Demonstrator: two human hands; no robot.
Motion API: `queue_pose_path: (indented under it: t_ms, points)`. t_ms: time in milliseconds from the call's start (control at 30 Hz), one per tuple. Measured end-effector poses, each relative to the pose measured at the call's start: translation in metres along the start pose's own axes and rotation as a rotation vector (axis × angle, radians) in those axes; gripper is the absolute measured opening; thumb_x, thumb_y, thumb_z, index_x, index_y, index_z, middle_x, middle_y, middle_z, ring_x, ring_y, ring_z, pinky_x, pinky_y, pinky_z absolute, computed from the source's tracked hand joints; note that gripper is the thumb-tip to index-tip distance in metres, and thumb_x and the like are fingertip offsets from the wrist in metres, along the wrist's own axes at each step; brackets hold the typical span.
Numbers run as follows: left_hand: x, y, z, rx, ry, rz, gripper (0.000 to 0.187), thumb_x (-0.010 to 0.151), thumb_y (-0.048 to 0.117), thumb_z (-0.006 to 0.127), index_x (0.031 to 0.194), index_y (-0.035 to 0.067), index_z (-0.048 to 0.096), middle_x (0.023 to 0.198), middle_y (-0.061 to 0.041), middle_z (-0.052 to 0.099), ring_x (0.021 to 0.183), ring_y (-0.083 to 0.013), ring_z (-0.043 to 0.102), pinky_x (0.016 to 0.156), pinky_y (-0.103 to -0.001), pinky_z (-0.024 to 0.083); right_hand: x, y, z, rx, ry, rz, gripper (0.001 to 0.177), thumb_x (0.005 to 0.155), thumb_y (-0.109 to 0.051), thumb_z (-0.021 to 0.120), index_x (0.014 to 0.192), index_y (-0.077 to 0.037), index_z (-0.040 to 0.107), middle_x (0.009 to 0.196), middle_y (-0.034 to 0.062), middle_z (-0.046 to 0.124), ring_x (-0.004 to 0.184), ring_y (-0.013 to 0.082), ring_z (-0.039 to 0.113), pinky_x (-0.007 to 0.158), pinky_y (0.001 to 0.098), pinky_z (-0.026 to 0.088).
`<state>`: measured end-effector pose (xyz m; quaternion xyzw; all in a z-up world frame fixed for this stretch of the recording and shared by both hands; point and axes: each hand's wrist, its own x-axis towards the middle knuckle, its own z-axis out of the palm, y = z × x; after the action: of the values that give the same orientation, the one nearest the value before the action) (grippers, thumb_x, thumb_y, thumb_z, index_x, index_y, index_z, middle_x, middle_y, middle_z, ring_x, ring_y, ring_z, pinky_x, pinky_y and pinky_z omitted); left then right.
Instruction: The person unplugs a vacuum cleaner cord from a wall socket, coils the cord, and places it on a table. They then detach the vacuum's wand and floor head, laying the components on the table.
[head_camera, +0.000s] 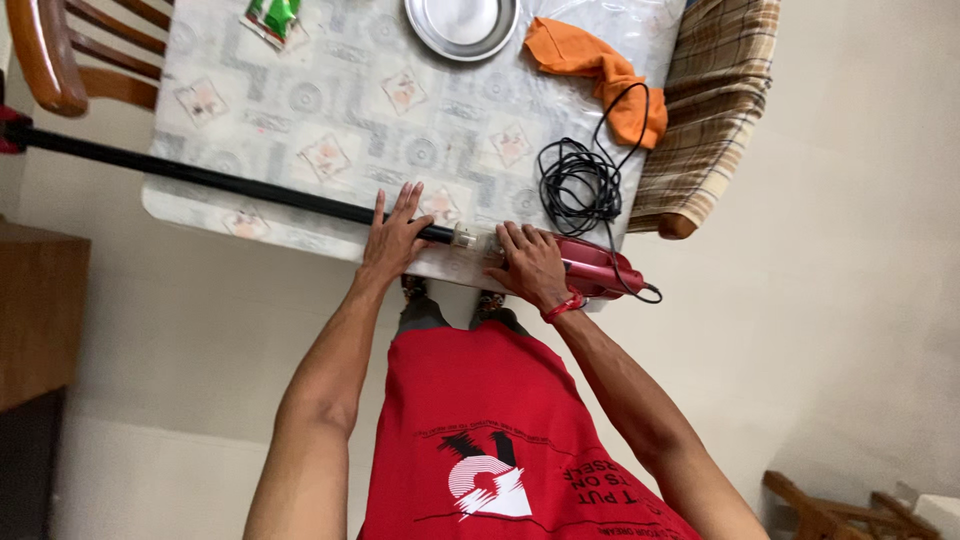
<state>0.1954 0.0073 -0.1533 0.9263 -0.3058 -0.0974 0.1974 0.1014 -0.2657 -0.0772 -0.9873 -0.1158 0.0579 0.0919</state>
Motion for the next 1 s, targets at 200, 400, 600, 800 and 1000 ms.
queue_pose_path:
  t_ms: [200,400,600,800,1000]
  points:
    - [0.008,-0.008,-0.001,-0.022,-0.108,-0.016,0.069,0.075,0.050,0.082,0.135,0.024,0.063,0.171,-0.008,0.013,0.158,-0.0267,0.009,0.127,-0.060,0.005,0.004,-0.009,-0.007,0.021,0.014,0.058,0.088,0.077,-0.060,0.083,0.144,-0.010,0.057,0.148,0.0105,0.053,0.144,0.0348,0.044,0.117,0.0523,0.035]
    - [-0.004,-0.007,-0.016,0.033,-0.068,0.092,0.093,0.084,0.072,0.067,0.159,0.027,0.035,0.170,-0.009,0.009,0.157,-0.0296,0.004,0.123,-0.064,0.003,0.010,-0.036,-0.023,-0.071,0.069,0.161,0.100,0.072,-0.075,0.073,0.150,-0.018,0.051,0.167,0.0106,0.032,0.156,0.0342,0.018,0.125,0.0592,0.010]
    - [-0.008,-0.022,0.002,0.074,-0.001,0.163,0.084,0.090,0.066,0.060,0.161,0.030,0.033,0.172,-0.004,0.012,0.158,-0.0266,0.006,0.126,-0.059,0.008,0.018,-0.064,-0.013,-0.245,0.096,0.206,0.098,0.090,-0.079,0.057,0.163,-0.016,0.039,0.172,0.0067,0.029,0.160,0.0302,0.014,0.126,0.0596,0.008]
    - [-0.011,-0.029,0.019,0.058,0.122,0.179,0.052,0.097,0.056,0.060,0.138,0.024,0.061,0.148,-0.006,0.048,0.143,-0.0242,0.038,0.113,-0.053,0.031,0.019,-0.080,0.006,-0.307,0.151,0.239,0.087,0.093,-0.075,0.056,0.153,-0.012,0.052,0.161,0.0078,0.046,0.152,0.0348,0.032,0.121,0.0600,0.020]
    - [-0.010,-0.026,0.015,0.060,0.199,0.192,0.049,0.096,0.055,0.062,0.131,0.021,0.064,0.109,-0.003,0.060,0.110,-0.0216,0.055,0.099,-0.049,0.040,0.016,-0.082,0.006,-0.325,0.241,0.194,0.079,0.095,-0.069,0.063,0.144,-0.007,0.060,0.137,0.0105,0.062,0.130,0.0333,0.053,0.115,0.0557,0.030]
